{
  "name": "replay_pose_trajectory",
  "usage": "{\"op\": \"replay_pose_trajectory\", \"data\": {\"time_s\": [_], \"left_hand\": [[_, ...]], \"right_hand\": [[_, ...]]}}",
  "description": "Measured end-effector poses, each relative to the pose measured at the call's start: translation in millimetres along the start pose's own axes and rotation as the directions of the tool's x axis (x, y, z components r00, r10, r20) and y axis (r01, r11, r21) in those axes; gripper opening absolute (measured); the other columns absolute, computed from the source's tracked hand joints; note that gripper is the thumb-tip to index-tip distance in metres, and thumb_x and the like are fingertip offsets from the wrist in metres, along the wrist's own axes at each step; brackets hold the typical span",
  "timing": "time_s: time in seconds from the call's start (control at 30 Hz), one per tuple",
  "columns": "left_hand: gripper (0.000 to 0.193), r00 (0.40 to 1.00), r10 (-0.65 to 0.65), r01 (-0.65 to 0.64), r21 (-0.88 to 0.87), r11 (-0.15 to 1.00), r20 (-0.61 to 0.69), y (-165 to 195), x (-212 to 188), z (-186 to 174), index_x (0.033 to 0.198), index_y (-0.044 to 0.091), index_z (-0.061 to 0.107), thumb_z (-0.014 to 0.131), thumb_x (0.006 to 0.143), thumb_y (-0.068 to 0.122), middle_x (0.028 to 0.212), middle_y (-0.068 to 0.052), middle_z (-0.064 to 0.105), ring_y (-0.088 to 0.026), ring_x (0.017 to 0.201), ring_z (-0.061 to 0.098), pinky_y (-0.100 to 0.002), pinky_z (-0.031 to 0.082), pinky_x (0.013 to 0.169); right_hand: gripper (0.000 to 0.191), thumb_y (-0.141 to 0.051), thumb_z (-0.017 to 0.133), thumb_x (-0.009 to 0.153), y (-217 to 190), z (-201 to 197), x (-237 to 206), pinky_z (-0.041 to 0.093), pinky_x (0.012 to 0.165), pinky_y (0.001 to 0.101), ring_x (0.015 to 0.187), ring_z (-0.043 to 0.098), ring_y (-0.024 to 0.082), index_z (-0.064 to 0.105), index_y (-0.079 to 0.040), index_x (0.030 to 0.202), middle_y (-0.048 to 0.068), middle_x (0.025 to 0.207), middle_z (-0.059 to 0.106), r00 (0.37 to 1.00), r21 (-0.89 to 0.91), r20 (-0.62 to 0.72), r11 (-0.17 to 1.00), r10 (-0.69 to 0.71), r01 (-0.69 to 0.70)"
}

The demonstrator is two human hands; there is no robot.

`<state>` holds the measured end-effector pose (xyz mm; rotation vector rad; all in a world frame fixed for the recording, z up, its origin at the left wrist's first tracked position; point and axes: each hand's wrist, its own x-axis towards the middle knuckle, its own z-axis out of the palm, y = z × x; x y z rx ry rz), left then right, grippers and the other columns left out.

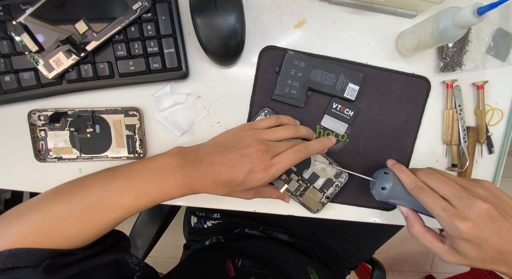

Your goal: The person uses a wooden stick and a precision screwdriver to manipulate components on a disassembled smartphone motherboard. The person works on the circuit board placed on a black mat, with other phone parts and tools visible on the desk.

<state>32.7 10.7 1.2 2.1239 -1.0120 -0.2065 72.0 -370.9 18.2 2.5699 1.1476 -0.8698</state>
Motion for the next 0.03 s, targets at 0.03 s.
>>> {"op": "replay_pose_trajectory", "data": {"time_s": [0.03], "left_hand": [[0.109,1.000,0.005,-0.005,-0.003,1.000,-0.001,0.1,0.1,-0.3,0.153,0.000,0.033,0.085,0.068,0.044,0.135,-0.017,0.061,-0.033,0.132,0.052,-0.046,0.038,0.116]], "right_hand": [[0.078,-0.035,0.068,0.078,-0.7,-0.8,0.2,0.064,0.057,0.0306,0.073,0.077,0.022,0.052,-0.013,0.151,0.015,0.102,0.074,0.999,0.015,-0.047,1.000,-0.022,0.023]]}}
